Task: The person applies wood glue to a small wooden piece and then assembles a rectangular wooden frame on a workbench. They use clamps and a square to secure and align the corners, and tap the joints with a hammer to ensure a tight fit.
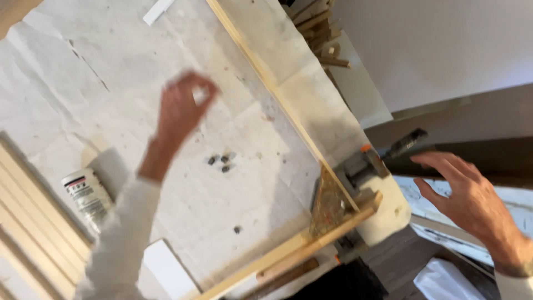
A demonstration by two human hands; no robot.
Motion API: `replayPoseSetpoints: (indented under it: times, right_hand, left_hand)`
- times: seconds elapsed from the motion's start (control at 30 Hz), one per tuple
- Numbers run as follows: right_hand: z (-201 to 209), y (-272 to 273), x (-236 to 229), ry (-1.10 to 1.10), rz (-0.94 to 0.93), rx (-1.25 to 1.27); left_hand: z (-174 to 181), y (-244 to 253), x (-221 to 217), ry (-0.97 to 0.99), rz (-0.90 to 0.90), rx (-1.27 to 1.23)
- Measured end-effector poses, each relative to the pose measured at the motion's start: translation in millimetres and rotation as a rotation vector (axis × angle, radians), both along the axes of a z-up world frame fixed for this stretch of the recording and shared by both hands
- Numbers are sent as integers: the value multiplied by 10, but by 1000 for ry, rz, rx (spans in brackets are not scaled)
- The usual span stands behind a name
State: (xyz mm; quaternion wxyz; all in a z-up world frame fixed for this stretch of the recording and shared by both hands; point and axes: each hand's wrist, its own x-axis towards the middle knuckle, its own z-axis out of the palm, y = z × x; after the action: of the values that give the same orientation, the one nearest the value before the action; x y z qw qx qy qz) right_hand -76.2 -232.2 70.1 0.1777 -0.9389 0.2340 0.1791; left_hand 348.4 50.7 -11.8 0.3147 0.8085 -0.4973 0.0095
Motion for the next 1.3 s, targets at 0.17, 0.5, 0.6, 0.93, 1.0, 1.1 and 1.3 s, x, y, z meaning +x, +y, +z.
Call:
replayPoseSetpoints:
  times: [0.17, 0.5, 0.6, 0.93, 1.0, 1.1, 1.3]
  right_hand:
    - [-255, 614, -1255, -77, -299, 141]
    - [-1072, 1757, -1929, 166, -974, 1438]
    - [-1410, 1846, -2043, -181, -863, 1766]
    - [-1721, 1859, -2182, -139, -798, 1329]
    - [-1690, 1873, -2153, -110, -808, 1275]
    - [-1577, 1884, -2089, -103, -786, 1188]
    - [-1412, 1901, -2006, -87, -799, 1089]
  left_hand:
    - [420, 694, -1874, 602, 29, 223]
    - [117, 736, -3446, 966, 104, 503]
    - [154, 649, -3425, 1035, 18, 577]
    - [-274, 653, -3236, 1348, -13, 503]
    - [-339, 695, -3210, 1326, -31, 534]
    - [-326, 721, -3198, 1340, -30, 532]
    - [-290, 701, -3209, 1347, -12, 539]
